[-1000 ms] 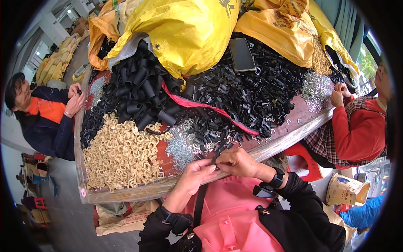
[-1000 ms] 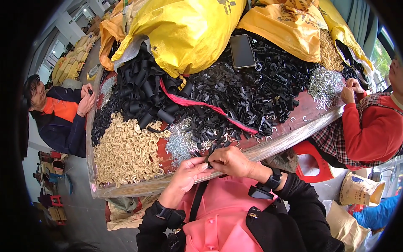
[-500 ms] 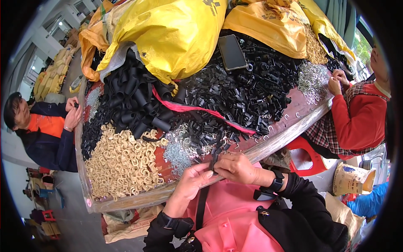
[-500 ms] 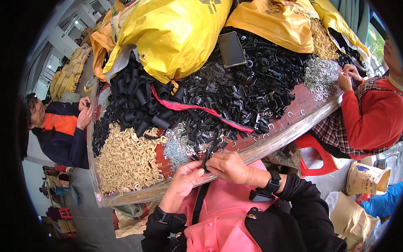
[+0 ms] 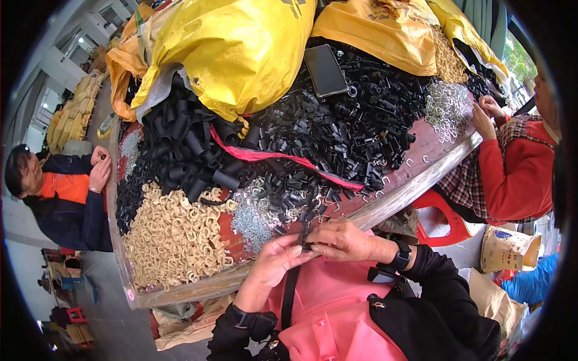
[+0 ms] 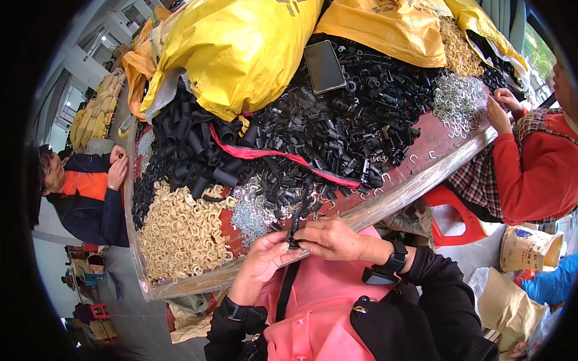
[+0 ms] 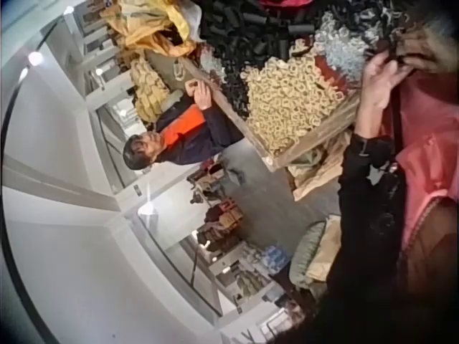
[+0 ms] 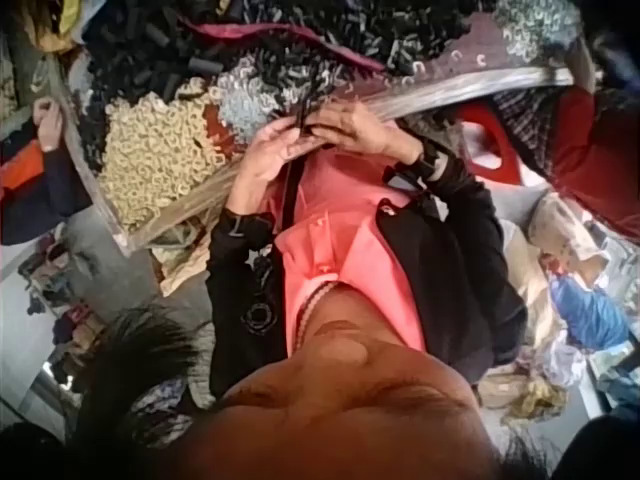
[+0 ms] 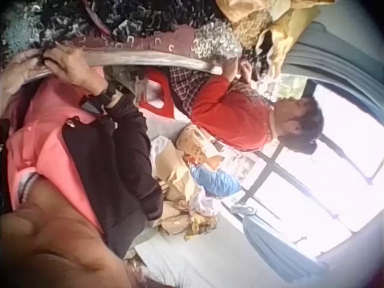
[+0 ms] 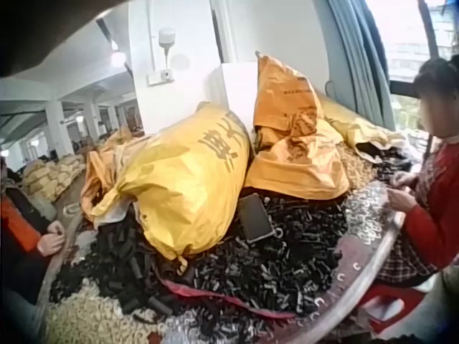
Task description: Sorting small black and silver industrial components at a factory workbench.
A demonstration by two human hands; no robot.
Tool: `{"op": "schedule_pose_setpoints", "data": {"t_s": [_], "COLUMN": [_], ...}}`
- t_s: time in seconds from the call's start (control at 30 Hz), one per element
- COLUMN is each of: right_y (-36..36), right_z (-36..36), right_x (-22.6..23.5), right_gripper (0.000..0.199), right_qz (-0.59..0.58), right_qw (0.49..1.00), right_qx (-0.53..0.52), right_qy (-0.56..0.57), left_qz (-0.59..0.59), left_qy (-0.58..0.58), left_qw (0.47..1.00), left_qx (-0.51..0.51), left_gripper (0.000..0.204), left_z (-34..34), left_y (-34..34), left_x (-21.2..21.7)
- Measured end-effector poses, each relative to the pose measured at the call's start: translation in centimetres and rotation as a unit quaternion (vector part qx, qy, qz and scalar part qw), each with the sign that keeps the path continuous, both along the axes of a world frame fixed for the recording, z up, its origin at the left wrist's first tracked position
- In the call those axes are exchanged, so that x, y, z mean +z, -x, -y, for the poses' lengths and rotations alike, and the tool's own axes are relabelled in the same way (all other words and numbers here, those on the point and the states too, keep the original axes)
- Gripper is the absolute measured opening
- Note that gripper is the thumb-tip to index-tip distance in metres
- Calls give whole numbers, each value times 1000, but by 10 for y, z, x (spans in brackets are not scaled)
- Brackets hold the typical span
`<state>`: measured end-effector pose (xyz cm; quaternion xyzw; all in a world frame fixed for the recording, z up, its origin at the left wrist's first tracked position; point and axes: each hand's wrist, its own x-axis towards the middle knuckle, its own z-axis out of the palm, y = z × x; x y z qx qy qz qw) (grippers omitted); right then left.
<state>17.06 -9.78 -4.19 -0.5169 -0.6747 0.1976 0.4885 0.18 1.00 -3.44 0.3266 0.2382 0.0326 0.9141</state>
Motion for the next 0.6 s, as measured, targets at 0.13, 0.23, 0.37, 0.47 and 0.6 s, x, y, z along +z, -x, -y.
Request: {"op": "schedule_pose_setpoints", "data": {"t_s": [0.13,0.23,0.37,0.47,0.6], "right_y": [-5,-10,-15,-15,-11], "right_z": [3,3,2,2,3], "right_x": [-2,0,5,8,7], "right_gripper": [23,25,26,27,28], "right_qz": [6,75,160,198,225], "right_qw": [1000,996,983,975,970], "right_qx": [27,47,85,98,91], "right_qy": [9,-1,-19,-26,-28], "left_qz": [19,32,18,4,0], "left_qy": [18,22,20,18,26], "left_qw": [1000,999,1000,1000,1000], "left_qx": [-4,-7,-8,-2,1], "left_gripper": [35,35,34,33,33], "left_z": [0,1,2,4,6], "left_y": [0,1,4,5,5], "left_x": [-3,-8,-12,-16,-17]}}
